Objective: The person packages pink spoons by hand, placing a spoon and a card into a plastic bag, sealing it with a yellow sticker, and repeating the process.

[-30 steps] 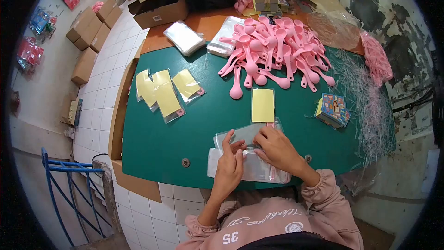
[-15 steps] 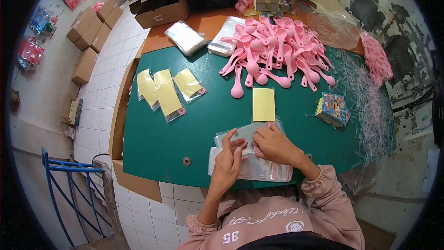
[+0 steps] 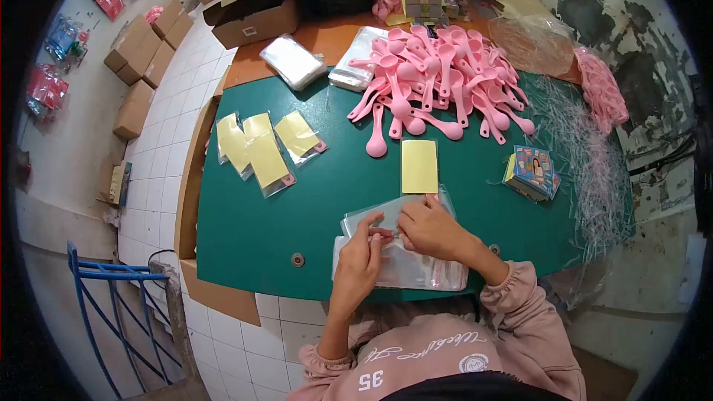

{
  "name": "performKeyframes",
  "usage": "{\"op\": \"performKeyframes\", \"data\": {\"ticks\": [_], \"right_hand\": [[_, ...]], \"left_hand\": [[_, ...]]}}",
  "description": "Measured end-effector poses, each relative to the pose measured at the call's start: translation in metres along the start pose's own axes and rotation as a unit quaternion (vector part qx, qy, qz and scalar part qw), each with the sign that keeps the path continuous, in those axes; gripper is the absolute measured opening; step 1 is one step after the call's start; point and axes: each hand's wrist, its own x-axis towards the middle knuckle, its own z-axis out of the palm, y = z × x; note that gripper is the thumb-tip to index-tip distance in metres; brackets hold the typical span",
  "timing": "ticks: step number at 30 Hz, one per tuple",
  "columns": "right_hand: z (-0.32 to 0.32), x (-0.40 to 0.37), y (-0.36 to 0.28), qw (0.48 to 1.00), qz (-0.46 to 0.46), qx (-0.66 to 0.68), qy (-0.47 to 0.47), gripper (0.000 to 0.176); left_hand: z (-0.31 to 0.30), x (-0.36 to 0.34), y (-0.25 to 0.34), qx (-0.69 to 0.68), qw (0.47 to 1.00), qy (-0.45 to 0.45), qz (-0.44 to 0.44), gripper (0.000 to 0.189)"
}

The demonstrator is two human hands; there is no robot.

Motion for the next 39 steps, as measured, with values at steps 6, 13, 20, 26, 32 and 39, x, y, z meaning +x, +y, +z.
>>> {"op": "performKeyframes", "data": {"ticks": [6,13,20,26,32,39], "right_hand": [[-0.010,-0.003,0.011,0.994,0.034,0.077,0.074,0.019],[-0.045,-0.011,0.010,0.956,0.090,0.273,0.062,0.020],[-0.038,-0.014,-0.009,0.992,-0.018,0.076,0.098,0.020],[-0.055,-0.027,-0.008,0.982,-0.041,0.156,0.103,0.021],[-0.081,-0.032,0.003,0.984,0.036,0.166,0.060,0.022],[-0.066,-0.024,-0.002,0.949,0.131,0.283,0.042,0.023]], "left_hand": [[-0.002,-0.001,0.005,0.001,1.000,-0.005,0.018,0.027],[0.012,0.011,0.002,-0.145,0.986,-0.076,-0.044,0.033],[0.026,0.033,-0.011,-0.291,0.947,-0.107,-0.088,0.039],[0.022,0.038,-0.008,-0.219,0.972,-0.074,-0.035,0.041],[0.018,0.031,0.007,-0.255,0.955,-0.119,-0.097,0.038],[0.019,0.026,0.003,-0.251,0.957,-0.124,-0.076,0.039]]}}
